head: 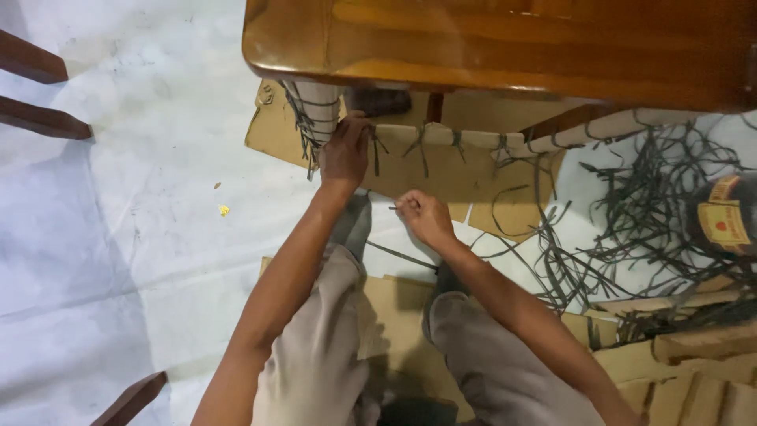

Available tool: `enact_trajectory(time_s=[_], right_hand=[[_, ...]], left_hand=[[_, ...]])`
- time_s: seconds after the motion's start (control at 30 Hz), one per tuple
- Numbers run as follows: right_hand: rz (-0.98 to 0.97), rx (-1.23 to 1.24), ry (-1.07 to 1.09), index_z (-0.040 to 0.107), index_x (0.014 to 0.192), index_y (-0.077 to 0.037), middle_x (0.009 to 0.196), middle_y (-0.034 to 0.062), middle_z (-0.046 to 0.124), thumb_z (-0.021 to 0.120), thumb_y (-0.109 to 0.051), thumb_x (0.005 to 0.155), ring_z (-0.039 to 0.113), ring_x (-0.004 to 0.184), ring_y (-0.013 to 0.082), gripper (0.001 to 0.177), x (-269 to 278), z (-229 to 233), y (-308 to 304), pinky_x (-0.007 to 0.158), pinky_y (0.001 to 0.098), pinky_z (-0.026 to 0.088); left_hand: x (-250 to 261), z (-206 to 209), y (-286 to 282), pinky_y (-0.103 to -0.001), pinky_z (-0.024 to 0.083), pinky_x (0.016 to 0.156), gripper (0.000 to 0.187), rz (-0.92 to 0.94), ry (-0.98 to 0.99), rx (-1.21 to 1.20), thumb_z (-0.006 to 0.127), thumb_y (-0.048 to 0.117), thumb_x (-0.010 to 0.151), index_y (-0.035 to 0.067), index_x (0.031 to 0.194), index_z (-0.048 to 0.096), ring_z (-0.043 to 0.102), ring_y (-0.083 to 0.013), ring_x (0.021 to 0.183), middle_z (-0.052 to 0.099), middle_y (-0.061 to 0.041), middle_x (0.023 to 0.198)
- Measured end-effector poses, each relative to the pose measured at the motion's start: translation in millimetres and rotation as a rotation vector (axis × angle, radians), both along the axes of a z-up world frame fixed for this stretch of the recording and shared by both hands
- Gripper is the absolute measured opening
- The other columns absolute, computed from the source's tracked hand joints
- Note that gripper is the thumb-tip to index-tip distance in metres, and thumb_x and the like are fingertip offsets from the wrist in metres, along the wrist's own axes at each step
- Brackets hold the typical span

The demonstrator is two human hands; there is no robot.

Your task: Wrapping a small wooden table with plastic ties and cardboard for protection.

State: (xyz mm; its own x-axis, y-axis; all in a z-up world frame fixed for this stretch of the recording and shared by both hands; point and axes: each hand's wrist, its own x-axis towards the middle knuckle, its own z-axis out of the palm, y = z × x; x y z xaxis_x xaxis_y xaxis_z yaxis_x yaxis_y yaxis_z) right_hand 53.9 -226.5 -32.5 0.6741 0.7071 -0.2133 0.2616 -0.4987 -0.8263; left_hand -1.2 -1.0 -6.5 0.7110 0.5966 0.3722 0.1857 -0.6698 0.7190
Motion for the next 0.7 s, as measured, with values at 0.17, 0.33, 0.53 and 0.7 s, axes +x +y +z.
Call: enact_trajectory(time_s=[0.17, 0.33, 0.53, 0.7], right_hand=[[-0.051, -0.033, -0.063, 0.070, 0.096, -0.003, 0.075, 0.0093, 0.066, 0.073, -0.030, 0.098, 0.060, 0.070, 0.0160, 0.028, -4, -15, -60, 0.067, 0.0305, 0.053], [-0.348, -0.149, 0.057, 0.075, 0.095, -0.004, 0.075, 0.0057, 0.072, 0.075, -0.026, 0.093, 0.063, 0.067, 0.0110, 0.022, -14, -4, -116, 0.065, 0.0295, 0.052], [-0.487, 0.185, 0.234, 0.071, 0.104, -0.002, 0.084, 0.0045, 0.075, 0.069, -0.017, 0.096, 0.065, 0.069, 0.0098, 0.017, -30, -66, -201, 0.065, 0.0257, 0.054], [-0.620, 0.326, 0.432, 0.069, 0.104, -0.002, 0.082, 0.0062, 0.071, 0.071, -0.017, 0.096, 0.060, 0.066, 0.0102, 0.017, -28, -70, -234, 0.062, 0.0261, 0.050]], left_hand=[[-21, -2, 2, -0.049, 0.046, 0.109, 0.035, -0.165, -0.052, 0.059, 0.058, 0.005, 0.100, 0.005, 0.135, 0.061, 0.054, -0.0409, 0.129, 0.059, -0.016, 0.144], [-55, 9, -8, -0.049, 0.043, 0.113, 0.060, -0.297, -0.066, 0.129, 0.061, 0.008, 0.087, -0.001, 0.145, 0.054, 0.045, -0.0486, 0.140, 0.049, -0.023, 0.152], [-98, 3, -2, -0.046, 0.053, 0.098, 0.028, -0.198, 0.217, -0.081, 0.068, 0.018, 0.092, 0.009, 0.118, 0.075, 0.067, -0.0397, 0.112, 0.071, -0.018, 0.124], [-125, 86, 18, -0.046, 0.055, 0.091, 0.026, -0.247, 0.227, -0.056, 0.066, 0.017, 0.093, 0.009, 0.115, 0.077, 0.071, -0.0379, 0.101, 0.074, -0.018, 0.117]])
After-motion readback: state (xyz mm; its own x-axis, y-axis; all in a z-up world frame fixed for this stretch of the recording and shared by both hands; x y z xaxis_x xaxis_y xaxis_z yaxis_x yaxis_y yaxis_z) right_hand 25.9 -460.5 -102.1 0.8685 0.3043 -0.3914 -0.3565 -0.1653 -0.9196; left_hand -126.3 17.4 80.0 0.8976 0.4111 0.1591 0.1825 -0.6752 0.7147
